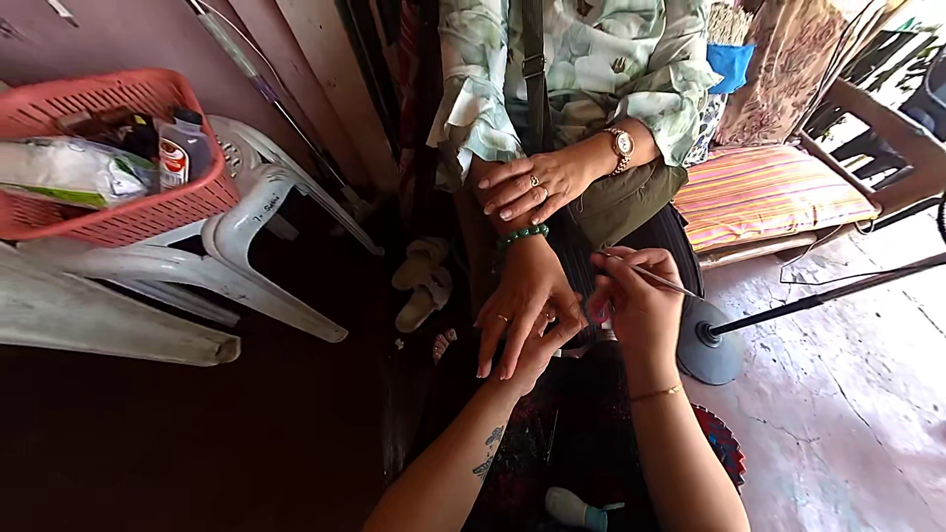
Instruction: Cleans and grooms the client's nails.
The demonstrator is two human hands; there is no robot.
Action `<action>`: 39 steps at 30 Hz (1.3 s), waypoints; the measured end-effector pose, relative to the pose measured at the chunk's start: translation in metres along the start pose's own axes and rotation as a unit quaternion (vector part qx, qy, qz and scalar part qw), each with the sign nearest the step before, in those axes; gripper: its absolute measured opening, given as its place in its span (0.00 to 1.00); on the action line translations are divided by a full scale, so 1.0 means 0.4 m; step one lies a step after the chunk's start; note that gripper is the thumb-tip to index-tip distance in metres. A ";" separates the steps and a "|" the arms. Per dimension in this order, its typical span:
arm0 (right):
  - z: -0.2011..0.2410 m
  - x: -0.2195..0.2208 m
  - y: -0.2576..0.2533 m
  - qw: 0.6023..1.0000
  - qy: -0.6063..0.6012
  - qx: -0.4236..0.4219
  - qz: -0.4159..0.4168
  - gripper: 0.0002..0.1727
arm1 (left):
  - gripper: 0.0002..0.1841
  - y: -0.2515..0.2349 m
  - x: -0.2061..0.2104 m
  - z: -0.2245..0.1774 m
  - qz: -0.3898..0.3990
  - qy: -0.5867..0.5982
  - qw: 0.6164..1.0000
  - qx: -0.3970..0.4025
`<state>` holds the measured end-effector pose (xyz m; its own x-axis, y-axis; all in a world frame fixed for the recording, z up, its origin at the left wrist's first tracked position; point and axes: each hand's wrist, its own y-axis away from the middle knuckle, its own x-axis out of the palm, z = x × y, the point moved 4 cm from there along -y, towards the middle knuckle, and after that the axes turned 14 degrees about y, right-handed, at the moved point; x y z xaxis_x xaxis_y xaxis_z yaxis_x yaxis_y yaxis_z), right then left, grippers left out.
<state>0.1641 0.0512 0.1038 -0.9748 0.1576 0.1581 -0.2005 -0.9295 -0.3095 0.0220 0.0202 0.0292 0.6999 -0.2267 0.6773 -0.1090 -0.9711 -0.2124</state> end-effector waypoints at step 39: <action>0.052 -0.052 0.136 0.899 0.336 -0.228 0.162 0.06 | 0.12 0.004 0.005 -0.013 0.005 -0.021 0.999 -0.035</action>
<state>0.1754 -0.0095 0.1033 -0.7981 0.2116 -0.5641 0.2347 -0.7532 -0.6145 0.0195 0.0177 0.0339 0.7272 -0.2347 0.6450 -0.1639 -0.9719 -0.1689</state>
